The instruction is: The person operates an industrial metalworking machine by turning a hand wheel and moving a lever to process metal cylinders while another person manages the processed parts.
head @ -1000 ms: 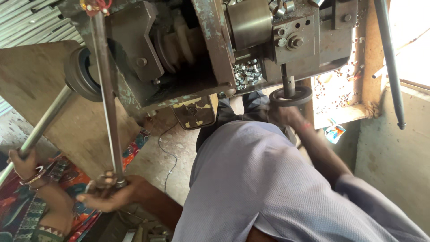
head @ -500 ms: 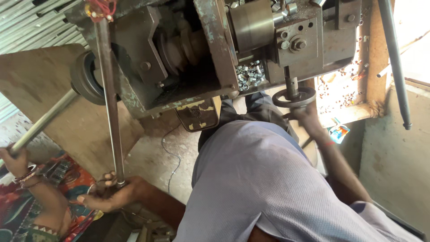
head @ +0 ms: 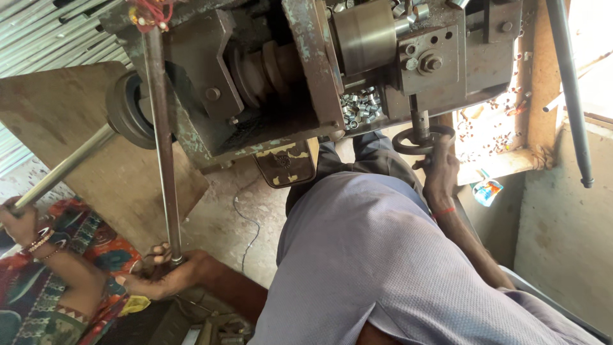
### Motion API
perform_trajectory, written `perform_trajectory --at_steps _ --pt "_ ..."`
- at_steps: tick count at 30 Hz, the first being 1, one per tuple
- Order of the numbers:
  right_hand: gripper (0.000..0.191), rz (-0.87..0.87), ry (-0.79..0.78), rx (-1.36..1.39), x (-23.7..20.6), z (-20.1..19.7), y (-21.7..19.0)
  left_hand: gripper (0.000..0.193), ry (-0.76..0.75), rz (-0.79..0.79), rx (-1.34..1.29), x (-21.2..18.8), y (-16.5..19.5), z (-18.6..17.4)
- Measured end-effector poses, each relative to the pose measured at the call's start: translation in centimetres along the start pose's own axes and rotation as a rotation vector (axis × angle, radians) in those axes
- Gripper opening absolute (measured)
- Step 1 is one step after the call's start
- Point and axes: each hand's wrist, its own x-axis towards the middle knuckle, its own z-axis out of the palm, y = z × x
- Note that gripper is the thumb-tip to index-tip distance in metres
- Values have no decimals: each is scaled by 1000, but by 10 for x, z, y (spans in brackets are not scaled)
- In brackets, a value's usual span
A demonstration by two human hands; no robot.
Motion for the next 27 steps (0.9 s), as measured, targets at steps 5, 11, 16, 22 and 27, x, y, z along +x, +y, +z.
perform_trajectory --at_steps 5,11,16,22,27 --pt "82 -96 123 25 8 -1 -13 45 -166 314 324 2 9 -2" --pt "90 -34 212 -92 12 -4 0 45 -160 207 281 3 12 -1" --pt "87 -57 192 2 18 -7 2 53 -149 488 578 12 27 3" --pt "88 -99 225 -31 19 -14 3 58 -146 508 608 15 43 9" --pt "60 -119 21 -316 13 15 21 57 -153 363 494 20 47 14"
